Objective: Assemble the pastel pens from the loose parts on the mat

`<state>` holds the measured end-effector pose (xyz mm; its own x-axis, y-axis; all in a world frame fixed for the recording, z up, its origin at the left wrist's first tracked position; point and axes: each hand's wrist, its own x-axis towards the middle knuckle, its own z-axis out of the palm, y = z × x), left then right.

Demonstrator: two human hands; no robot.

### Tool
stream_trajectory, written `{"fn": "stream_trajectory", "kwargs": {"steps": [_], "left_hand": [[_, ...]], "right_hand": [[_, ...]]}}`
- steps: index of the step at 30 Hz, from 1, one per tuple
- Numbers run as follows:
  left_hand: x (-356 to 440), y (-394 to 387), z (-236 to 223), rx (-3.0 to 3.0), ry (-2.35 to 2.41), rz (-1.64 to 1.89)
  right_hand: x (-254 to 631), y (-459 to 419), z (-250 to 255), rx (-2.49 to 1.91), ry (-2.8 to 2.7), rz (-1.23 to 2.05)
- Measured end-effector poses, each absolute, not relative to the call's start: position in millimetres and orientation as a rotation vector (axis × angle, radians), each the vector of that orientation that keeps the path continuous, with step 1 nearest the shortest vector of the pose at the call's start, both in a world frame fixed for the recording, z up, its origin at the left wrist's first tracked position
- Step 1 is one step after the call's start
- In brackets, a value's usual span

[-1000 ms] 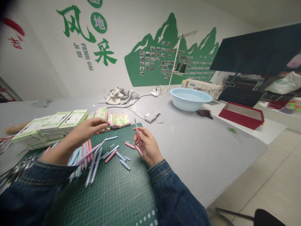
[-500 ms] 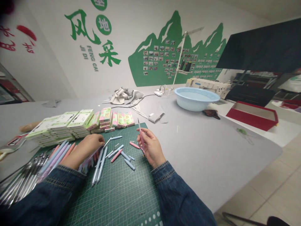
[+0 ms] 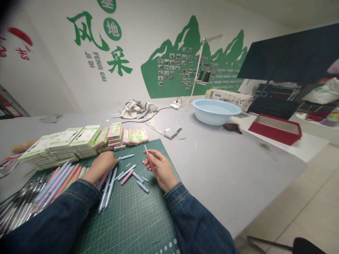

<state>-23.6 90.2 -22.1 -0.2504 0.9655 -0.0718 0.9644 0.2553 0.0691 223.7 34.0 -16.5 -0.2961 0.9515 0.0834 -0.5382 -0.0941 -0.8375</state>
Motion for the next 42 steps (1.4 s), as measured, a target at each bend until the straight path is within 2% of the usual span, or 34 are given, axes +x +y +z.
{"fn": "stream_trajectory", "kwargs": {"steps": [7,13,16,19,24,29,36,42], "left_hand": [[-23.8,90.1,-25.0,1.850,2.386,0.108],[-32.0,89.0,-22.7,1.879,2.340,0.343],[-22.8,82.3,-11.0,1.824,2.130,0.763],[-1.8,69.5,6.3,1.579,1.550,1.165],[35.3,46.3,31.8,1.461,1.137,1.117],[51.2,41.9,35.8,1.461,1.120,1.060],[1.3,69.7,42.5,1.195,1.281,1.402],[-23.7,83.8,19.1,1.572,1.738,0.776]], "right_hand": [[220.2,34.5,-22.2,-0.579,-0.953,1.721],[219.1,34.0,-23.3,-0.591,-0.968,1.717],[217.8,33.1,-23.5,-0.599,-0.990,1.713],[216.3,32.8,-24.2,-0.603,-1.007,1.709],[213.5,32.4,-25.7,-0.602,-1.045,1.695],[211.5,32.0,-28.8,-0.640,-1.095,1.669],[219.3,41.6,-36.9,-0.774,-1.150,1.508],[219.1,41.2,-35.8,-0.752,-1.147,1.479]]}}
